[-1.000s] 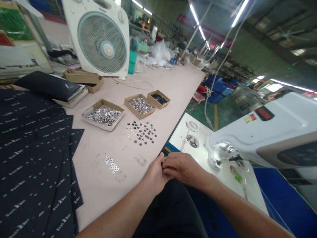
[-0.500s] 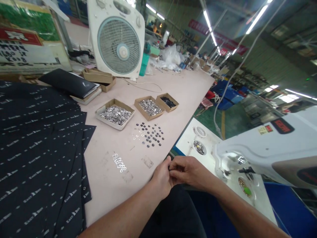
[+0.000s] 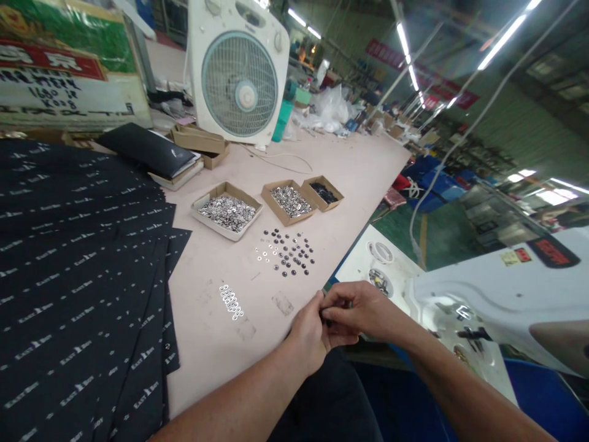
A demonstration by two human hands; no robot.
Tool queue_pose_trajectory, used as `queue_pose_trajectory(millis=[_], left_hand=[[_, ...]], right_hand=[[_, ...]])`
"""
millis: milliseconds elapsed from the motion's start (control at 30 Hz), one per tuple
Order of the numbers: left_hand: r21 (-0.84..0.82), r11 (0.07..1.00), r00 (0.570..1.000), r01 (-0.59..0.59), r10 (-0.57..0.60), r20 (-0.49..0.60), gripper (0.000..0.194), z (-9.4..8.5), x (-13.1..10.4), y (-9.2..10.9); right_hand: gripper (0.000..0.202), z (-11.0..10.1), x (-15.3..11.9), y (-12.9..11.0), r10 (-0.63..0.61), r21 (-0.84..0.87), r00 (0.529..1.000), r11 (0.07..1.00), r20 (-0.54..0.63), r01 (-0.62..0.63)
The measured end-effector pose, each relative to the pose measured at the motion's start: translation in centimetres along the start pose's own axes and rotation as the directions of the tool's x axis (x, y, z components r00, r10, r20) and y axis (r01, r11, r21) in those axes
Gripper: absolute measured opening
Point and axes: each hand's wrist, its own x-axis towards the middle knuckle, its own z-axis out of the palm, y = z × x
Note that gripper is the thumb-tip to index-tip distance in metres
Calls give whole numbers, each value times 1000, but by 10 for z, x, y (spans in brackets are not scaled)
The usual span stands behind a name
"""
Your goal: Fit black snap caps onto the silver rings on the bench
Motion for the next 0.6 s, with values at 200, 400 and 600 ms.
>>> queue_pose_trajectory(millis=[200, 400, 600], left_hand=[[-12, 1000, 998, 10, -10, -58, 46, 5, -5, 1], [20, 1000, 997, 4, -2, -79, 44, 7, -5, 0], [-8, 1000, 999, -18, 18, -43, 44, 4, -2, 0]], right_hand=[[8, 1, -8, 6, -85, -83, 996, 993, 38, 88], [13, 0, -7, 7, -145, -165, 988, 975, 44, 150], [15, -4, -3, 0, -147, -226, 987, 961, 63, 158]])
